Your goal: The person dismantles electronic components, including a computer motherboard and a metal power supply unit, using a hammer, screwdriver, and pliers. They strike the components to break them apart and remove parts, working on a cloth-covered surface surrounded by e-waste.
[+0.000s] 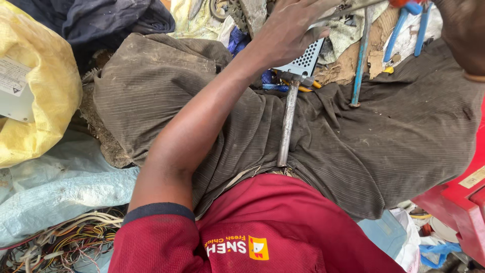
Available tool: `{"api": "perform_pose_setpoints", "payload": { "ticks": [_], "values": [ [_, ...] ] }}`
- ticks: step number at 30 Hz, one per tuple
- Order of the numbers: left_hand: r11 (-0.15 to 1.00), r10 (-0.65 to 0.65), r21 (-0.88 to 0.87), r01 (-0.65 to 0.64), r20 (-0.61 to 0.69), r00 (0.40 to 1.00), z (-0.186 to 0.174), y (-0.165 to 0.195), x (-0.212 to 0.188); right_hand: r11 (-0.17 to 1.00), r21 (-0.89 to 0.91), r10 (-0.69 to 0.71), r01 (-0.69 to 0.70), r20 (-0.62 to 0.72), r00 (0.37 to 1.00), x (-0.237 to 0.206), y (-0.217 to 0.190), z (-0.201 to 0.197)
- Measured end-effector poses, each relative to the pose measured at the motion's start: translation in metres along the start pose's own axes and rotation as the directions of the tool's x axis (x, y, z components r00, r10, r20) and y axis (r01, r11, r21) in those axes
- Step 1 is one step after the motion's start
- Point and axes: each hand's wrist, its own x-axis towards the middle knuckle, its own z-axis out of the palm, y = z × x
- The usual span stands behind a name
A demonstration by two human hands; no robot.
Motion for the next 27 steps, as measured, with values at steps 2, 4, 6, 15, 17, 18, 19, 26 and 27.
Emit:
{"api": "perform_pose_setpoints", "payload": {
  "ticks": [2, 4, 6, 15, 17, 18, 19, 26, 27],
  "values": [
    [0.992, 0.070, -0.105, -0.073, -0.025, 0.997, 0.004, 0.002, 0.013, 1.000, -0.010, -0.019, 0.019, 0.012, 1.000, -0.009, 0.000, 0.001],
    [0.987, 0.063, -0.153, -0.055, 0.052, 0.997, 0.007, 0.001, 0.019, 0.999, -0.020, -0.026, 0.027, 0.023, 0.999, -0.017, 0.004, 0.003],
    [0.982, 0.052, -0.187, -0.032, 0.105, 0.993, 0.008, -0.002, 0.021, 0.999, -0.027, -0.035, 0.036, 0.026, 0.999, -0.022, 0.010, 0.006],
    [0.983, -0.004, -0.182, -0.004, -0.043, 0.999, -0.006, -0.004, 0.026, 0.975, 0.224, 0.105, 0.016, -0.520, 0.848, 0.025, 0.024, 0.072],
    [0.973, -0.105, -0.201, 0.111, 0.038, 0.994, -0.008, -0.002, 0.025, 0.936, 0.353, 0.259, -0.021, -0.644, 0.720, 0.025, 0.036, 0.102],
    [0.978, -0.053, -0.202, 0.057, 0.027, 0.998, -0.009, -0.002, 0.025, 0.975, 0.215, 0.186, -0.050, -0.676, 0.714, 0.021, 0.045, 0.109],
    [0.980, -0.001, -0.201, 0.004, 0.016, 1.000, -0.011, -0.003, 0.024, 0.994, 0.076, 0.108, -0.077, -0.695, 0.711, 0.016, 0.052, 0.115],
    [0.994, -0.086, -0.062, 0.087, 0.016, 0.996, -0.004, -0.007, 0.020, 0.988, 0.151, 0.106, -0.019, -0.598, 0.795, 0.007, 0.052, 0.109],
    [0.994, -0.088, -0.073, 0.087, -0.006, 0.996, -0.002, -0.007, 0.019, 0.996, 0.092, 0.067, -0.012, -0.622, 0.780, 0.012, 0.049, 0.109]
  ]
}}
